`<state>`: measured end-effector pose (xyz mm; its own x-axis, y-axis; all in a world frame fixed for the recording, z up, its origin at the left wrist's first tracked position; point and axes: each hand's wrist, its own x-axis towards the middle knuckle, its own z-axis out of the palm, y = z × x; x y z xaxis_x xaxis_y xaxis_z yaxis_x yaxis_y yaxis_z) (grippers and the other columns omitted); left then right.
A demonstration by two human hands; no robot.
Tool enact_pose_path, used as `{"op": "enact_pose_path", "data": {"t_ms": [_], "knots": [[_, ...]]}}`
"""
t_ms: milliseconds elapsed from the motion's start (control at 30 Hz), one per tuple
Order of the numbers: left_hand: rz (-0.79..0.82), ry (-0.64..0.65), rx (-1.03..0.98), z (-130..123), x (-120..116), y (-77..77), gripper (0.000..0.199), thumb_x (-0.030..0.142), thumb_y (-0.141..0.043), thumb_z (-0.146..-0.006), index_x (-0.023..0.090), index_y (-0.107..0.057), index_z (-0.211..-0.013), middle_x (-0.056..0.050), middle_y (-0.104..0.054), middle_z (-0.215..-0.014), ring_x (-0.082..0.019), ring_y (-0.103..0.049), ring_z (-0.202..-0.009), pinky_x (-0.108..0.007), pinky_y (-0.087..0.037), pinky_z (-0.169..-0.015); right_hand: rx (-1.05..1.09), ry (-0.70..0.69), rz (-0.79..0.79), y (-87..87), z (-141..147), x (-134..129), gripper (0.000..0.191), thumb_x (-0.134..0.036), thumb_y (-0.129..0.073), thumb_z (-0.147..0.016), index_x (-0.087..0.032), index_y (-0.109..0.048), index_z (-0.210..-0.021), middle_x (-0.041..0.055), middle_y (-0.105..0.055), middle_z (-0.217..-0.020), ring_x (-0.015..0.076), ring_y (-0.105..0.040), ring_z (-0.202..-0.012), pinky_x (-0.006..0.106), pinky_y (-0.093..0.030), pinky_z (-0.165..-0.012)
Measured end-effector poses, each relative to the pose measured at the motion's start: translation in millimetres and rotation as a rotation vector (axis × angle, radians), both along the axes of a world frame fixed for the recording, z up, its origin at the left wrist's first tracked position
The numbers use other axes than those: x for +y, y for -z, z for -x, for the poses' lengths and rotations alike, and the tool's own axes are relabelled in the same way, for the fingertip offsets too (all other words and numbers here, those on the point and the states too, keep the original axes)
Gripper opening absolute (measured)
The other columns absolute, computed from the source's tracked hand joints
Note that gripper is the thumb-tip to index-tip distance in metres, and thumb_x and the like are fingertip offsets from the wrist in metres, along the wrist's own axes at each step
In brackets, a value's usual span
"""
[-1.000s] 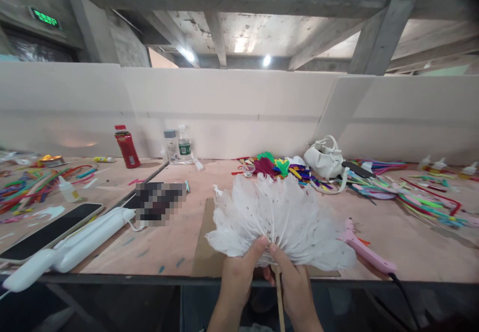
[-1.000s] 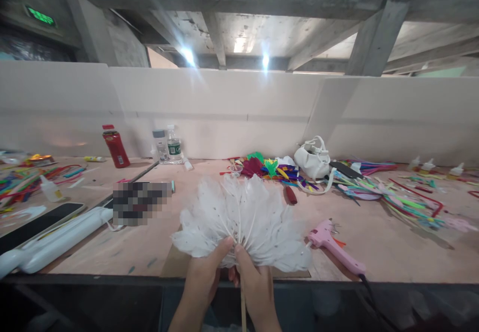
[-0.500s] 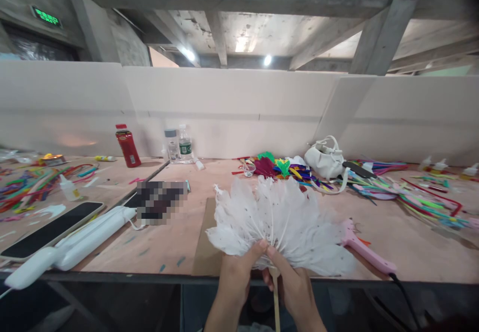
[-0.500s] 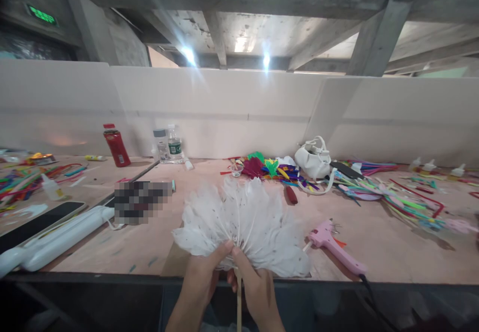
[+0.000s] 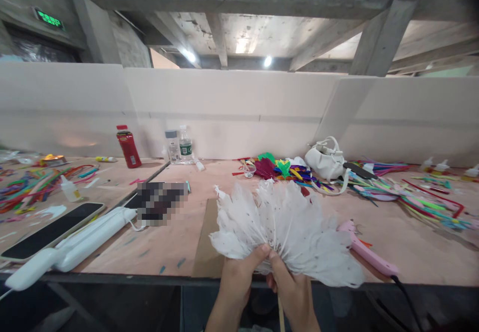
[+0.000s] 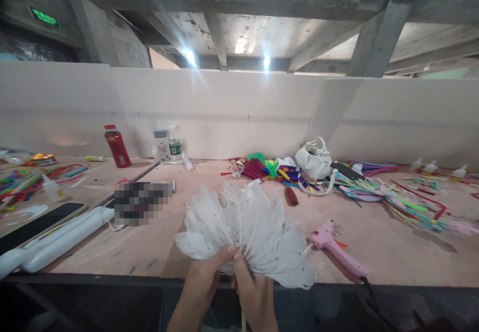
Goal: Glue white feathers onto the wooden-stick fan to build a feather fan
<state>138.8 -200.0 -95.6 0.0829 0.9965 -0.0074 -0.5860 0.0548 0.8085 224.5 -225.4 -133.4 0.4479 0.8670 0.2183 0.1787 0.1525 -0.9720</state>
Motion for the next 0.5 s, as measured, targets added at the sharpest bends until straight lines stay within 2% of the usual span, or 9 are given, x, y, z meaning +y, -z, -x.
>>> {"op": "enact_pose_path", "data": {"t_ms": [133, 267, 400, 500], "knots": [[0.011, 0.034, 0.010, 1.7, 0.2, 1.1, 0.068, 0.036, -0.096, -0.057, 0.011, -0.071, -0.116, 0.001, -0.068, -0.058, -0.014, -0.057, -0.041, -0.023, -0.046, -0.036, -0.030, 0.008, 0.036, 1.6, -2.0, -0.4, 0.054, -0.055, -0.057, -0.089, -0.027, -0.052, -0.043, -0.0005, -0.054, -0.041, 0.0195, -0.056, -0.045, 0.030, -0.046, -0.061], [0.018, 0.043, 0.026, 2.2, 1.9, 3.7, 0.067, 0.036, -0.095, -0.057, 0.011, -0.072, -0.114, 0.000, -0.070, -0.062, -0.015, -0.059, -0.043, -0.024, -0.049, -0.036, -0.013, 0.005, 0.041, -3.1, -1.1, -1.4, 0.053, -0.053, -0.057, -0.089, -0.027, -0.052, -0.044, -0.0007, -0.054, -0.041, 0.0194, -0.056, -0.044, 0.029, -0.046, -0.058], [-0.015, 0.055, 0.035, 1.9, 4.0, 6.0, 0.043, 0.037, -0.092, -0.061, 0.011, -0.072, -0.090, 0.001, -0.067, -0.058, -0.013, -0.055, -0.038, -0.023, -0.047, -0.032, 0.055, -0.067, -0.010, -7.9, 1.0, -2.0, 0.052, -0.053, -0.056, -0.090, -0.026, -0.052, -0.045, -0.0011, -0.055, -0.044, 0.0192, -0.059, -0.050, 0.028, -0.048, -0.065], [0.005, 0.046, 0.027, 1.7, 5.1, 7.3, 0.038, 0.038, -0.091, -0.062, 0.013, -0.070, -0.081, 0.004, -0.060, -0.051, -0.010, -0.049, -0.033, -0.021, -0.044, -0.030, 0.092, -0.139, -0.045, -7.2, 1.0, -2.2, 0.052, -0.056, -0.057, -0.090, -0.024, -0.057, -0.049, -0.0006, -0.059, -0.048, 0.0190, -0.060, -0.053, 0.027, -0.047, -0.065]]}}
